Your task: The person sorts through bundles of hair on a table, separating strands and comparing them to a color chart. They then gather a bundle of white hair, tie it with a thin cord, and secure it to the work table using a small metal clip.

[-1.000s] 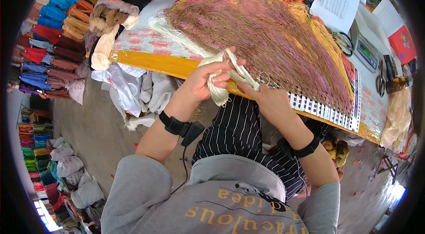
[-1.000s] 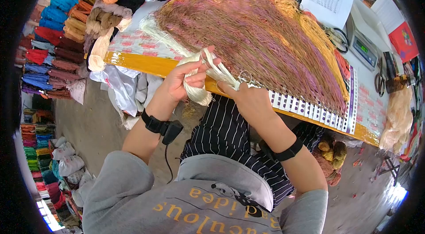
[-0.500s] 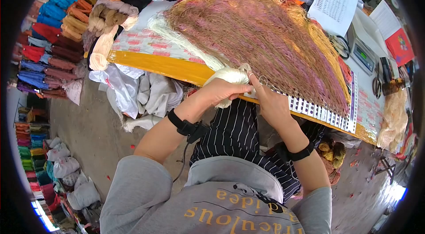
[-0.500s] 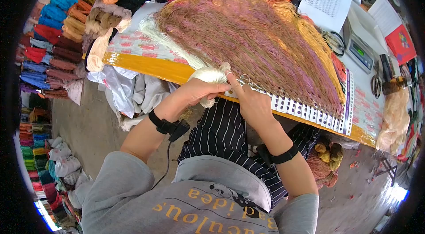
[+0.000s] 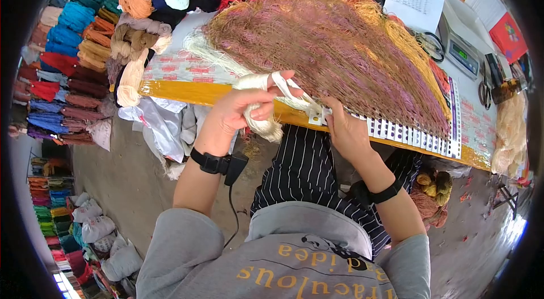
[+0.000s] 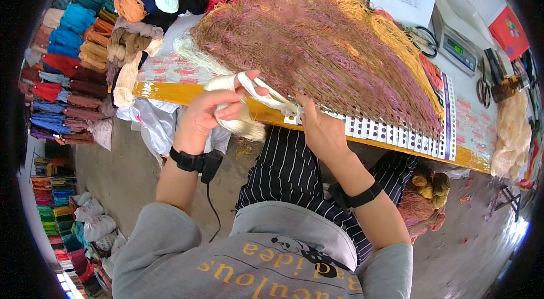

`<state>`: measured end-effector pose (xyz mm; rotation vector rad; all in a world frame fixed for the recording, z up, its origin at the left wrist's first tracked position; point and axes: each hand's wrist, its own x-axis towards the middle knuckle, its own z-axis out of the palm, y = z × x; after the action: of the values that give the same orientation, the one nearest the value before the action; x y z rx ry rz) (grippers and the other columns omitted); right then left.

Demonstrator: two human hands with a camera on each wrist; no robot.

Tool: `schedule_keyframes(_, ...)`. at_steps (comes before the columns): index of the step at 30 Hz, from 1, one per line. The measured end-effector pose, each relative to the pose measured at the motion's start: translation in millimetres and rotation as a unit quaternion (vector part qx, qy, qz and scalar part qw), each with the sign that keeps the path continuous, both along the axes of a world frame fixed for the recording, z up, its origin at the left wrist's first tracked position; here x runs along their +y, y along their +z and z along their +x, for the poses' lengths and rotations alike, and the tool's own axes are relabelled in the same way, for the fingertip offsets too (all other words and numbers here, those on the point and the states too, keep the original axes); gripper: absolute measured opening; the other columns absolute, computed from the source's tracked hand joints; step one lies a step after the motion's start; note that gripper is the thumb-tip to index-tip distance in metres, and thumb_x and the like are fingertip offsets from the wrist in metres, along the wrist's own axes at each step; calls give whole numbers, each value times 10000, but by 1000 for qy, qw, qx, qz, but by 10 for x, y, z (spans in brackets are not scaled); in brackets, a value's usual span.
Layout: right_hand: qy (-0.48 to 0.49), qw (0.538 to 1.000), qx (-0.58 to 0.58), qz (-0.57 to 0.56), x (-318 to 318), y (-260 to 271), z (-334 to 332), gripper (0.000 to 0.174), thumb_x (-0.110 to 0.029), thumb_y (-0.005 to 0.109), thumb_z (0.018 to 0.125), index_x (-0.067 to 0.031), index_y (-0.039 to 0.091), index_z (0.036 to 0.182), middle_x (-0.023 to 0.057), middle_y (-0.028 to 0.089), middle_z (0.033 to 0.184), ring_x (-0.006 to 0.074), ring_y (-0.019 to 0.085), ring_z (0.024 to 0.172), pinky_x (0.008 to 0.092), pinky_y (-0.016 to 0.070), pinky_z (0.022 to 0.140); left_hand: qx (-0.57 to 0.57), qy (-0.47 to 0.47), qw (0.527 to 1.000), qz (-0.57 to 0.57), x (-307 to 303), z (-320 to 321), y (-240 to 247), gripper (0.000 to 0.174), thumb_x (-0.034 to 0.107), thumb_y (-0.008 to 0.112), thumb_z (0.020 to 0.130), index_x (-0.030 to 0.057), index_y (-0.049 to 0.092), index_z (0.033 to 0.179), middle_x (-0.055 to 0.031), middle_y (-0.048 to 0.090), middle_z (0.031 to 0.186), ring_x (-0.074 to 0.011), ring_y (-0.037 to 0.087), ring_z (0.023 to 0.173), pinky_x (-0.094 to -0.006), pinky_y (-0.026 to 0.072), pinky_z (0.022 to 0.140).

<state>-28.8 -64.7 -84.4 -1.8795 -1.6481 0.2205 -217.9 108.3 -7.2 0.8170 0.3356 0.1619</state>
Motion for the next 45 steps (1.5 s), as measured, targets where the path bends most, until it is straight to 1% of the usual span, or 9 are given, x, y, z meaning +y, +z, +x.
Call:
schedule_keyframes(12,-38,989,141,-20,-79,-110,85,350,-94,522,865,-72,409,1195,164,628,835,294,631,692,384,482,588,83,-111,987,83,-208,460,-127,685,78,543,847,137,213,1445,-34,576,659,-55,466,413,-173,349,384)
schedule_keyframes(15,-12,892,448,58,-62,-141,139,265,-59,479,913,-44,398,1165,101,592,856,142,570,816,270,441,716,169,-124,968,136,-373,577,-208,549,76,524,857,115,346,1375,-29,553,592,-68,517,439,-187,404,379)
schedule_keyframes(18,13,846,532,35,-75,-51,167,249,-30,460,916,-36,393,1156,61,568,829,108,520,788,245,426,714,226,-204,928,216,-392,646,-312,221,117,529,877,32,574,1077,-43,568,594,-78,527,434,-189,400,370)
schedule_keyframes(20,16,867,498,7,-59,-54,191,247,-46,461,918,-44,393,1155,55,567,807,111,523,756,245,429,699,237,-141,933,232,-405,679,-321,127,138,539,879,19,578,904,-50,574,588,-84,514,413,-197,382,367)
schedule_keyframes(26,1,947,306,-98,-35,61,187,220,-132,445,930,-78,407,1140,69,571,782,173,561,699,288,435,639,282,49,884,370,-360,468,-322,258,268,523,911,21,597,930,-11,507,564,-92,432,456,-250,343,437)
schedule_keyframes(28,-17,967,227,-116,-32,65,166,222,-170,445,929,-93,418,1135,95,588,795,229,594,715,330,450,654,156,93,981,65,-200,293,-314,252,256,527,914,15,588,957,2,486,547,-74,364,438,-222,324,431)
schedule_keyframes(35,-41,982,146,-112,-10,45,150,217,-233,419,935,-126,427,1123,180,622,765,367,607,743,454,448,658,-119,130,962,-207,295,-202,-10,246,170,476,934,-73,492,974,-188,450,1245,-36,347,438,-176,334,408)
schedule_keyframes(44,-47,982,153,-100,-14,54,125,182,-219,431,928,-115,451,1076,134,611,723,340,605,721,440,444,642,-93,193,956,-199,616,-156,117,270,192,518,925,-50,494,1040,-155,423,1336,-47,366,477,-190,346,435)
schedule_keyframes(45,-42,980,171,-91,-8,46,131,176,-214,452,918,-116,459,1063,135,609,692,340,606,692,450,443,610,-58,282,956,-55,585,-111,109,329,203,505,932,-47,462,1141,-110,491,1220,-47,362,477,-191,341,437)
